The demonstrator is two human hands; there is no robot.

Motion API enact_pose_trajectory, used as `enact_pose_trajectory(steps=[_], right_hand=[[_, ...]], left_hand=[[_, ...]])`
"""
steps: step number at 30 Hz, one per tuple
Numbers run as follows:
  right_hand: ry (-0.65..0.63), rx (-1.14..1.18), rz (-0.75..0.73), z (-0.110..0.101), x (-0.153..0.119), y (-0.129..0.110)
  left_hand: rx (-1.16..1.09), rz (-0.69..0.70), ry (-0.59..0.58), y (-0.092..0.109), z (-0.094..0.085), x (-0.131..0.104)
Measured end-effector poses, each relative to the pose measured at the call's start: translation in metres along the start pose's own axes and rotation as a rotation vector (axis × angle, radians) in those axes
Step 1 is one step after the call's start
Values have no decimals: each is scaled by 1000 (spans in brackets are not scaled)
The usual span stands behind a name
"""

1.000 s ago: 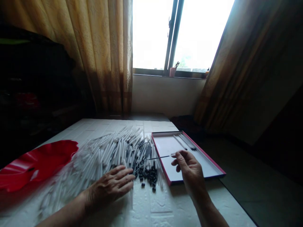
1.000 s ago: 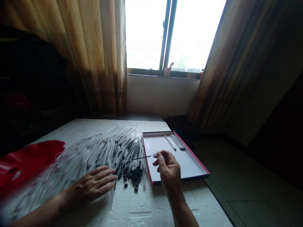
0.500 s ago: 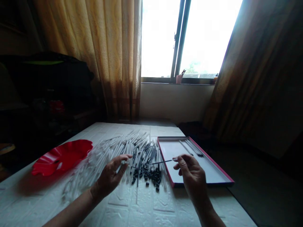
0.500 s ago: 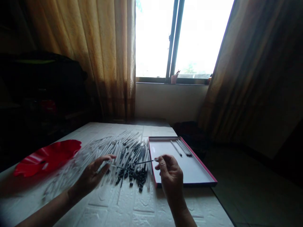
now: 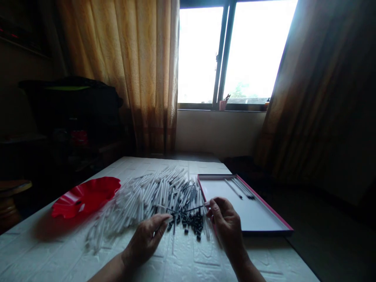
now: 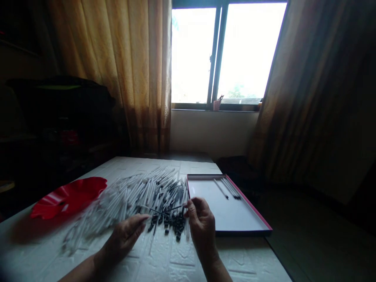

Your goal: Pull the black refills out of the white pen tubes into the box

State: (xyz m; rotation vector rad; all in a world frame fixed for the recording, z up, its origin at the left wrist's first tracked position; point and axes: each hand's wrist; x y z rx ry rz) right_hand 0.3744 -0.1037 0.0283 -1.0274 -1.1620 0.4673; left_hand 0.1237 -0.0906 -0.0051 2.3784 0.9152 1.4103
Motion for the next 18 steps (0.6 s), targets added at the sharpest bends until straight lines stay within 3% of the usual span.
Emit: enact_pose_trajectory(steps=[12,18], right_hand=[[-17,-2,21,5,-2,-3],[-50,49,47,14,-7,-1]], left_hand=[[-35,38,-31,-8,5,-6],[-44,28,-63,-2,4,-4]])
Point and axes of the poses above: each hand's wrist, its own x-axis towards the middle knuckle, its own z-axis out of the palm, y = z × x, and after that the axes turned 6 degrees about -x, right-handed
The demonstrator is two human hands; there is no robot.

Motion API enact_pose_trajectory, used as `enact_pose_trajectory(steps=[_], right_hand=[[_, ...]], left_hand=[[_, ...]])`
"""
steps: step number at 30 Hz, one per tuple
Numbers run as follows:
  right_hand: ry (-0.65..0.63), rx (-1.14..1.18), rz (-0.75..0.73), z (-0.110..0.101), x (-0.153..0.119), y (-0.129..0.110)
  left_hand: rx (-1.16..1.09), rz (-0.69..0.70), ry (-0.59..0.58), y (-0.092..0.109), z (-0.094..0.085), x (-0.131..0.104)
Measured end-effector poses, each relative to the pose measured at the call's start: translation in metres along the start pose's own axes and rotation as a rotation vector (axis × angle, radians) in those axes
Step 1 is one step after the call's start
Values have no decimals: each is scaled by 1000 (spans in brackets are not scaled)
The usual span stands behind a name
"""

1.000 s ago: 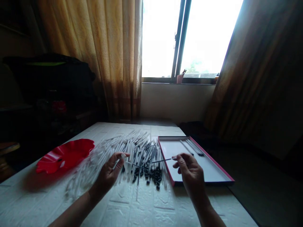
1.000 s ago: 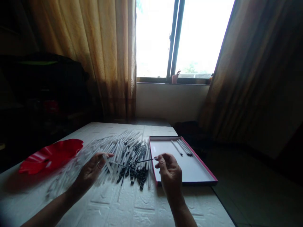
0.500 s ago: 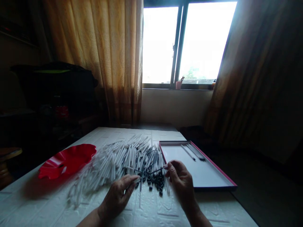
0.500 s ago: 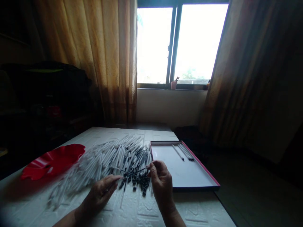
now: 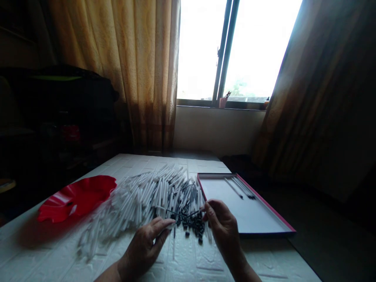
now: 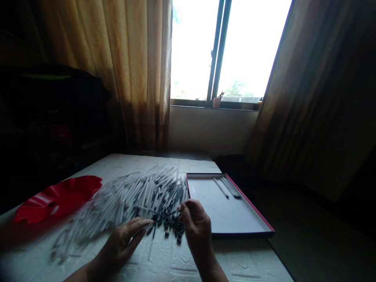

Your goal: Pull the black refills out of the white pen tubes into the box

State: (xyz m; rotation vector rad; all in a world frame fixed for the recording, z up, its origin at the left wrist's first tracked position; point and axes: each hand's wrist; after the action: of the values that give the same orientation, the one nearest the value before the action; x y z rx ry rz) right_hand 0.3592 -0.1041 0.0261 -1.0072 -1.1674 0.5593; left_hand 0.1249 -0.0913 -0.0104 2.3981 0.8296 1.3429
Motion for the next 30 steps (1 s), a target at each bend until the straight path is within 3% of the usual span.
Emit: enact_pose_trajectory(steps=[9,12,16,19,22,25,30], right_hand=[[3,18,29,2,10,-10],[-64,-27,25,5,11,-8],[-187,-94,19,16,5,-9],[-333,-316,-128,23,-3,-13],[-407,-569,-279,23,-5,-18],[-414,-741,-284,15,-2,-20],[-607,-1122,-332,5,-5,-7]], left_hand=[[5,-62,12,-5,0,-1],[-35,-129,5,-4,0,2],[-148,-222,-103,10,-8,21],[-231,-268,-202,17,-12,40],[-308,-325,-209,12,-5,49],[-413,-378,-181,0,9,42],[-588,-435,-202,-10,16,19]])
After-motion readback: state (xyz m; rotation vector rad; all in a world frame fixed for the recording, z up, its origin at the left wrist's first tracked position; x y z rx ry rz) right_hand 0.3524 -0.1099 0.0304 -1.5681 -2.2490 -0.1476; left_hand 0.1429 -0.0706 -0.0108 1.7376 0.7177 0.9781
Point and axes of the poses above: each hand's wrist, its own x-axis towards the middle knuckle, its own z-axis out of the palm, y = z × x, and after that the axes turned 6 degrees about -x, right-handed
